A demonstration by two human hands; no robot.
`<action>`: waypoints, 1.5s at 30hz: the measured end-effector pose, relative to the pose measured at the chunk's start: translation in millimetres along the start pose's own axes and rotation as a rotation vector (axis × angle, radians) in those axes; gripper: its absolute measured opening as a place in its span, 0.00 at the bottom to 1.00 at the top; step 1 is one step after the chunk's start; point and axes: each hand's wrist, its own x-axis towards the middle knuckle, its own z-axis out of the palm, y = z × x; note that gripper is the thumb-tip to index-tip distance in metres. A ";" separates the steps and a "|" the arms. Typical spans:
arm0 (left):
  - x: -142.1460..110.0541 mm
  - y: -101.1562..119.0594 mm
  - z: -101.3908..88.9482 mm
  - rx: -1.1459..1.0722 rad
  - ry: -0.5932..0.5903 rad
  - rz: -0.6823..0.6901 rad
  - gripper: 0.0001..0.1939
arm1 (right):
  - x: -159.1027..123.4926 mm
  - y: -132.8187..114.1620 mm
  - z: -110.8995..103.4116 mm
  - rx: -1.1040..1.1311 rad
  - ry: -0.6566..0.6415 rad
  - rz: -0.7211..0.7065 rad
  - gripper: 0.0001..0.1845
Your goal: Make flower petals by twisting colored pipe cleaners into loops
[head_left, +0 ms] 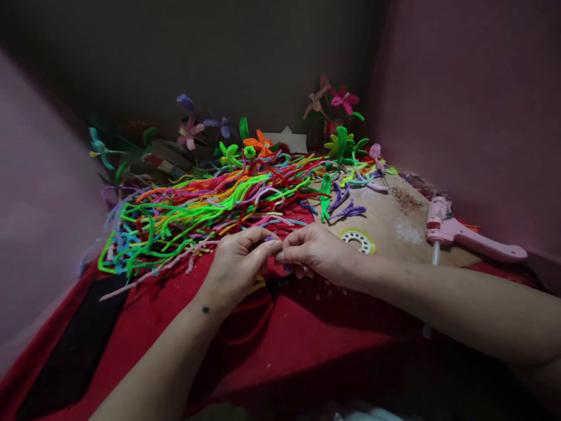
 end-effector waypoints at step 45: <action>12.3 -6.9 -12.2 -0.355 -0.157 -0.031 0.06 | 2.9 1.2 -3.5 -0.034 0.028 -0.050 0.11</action>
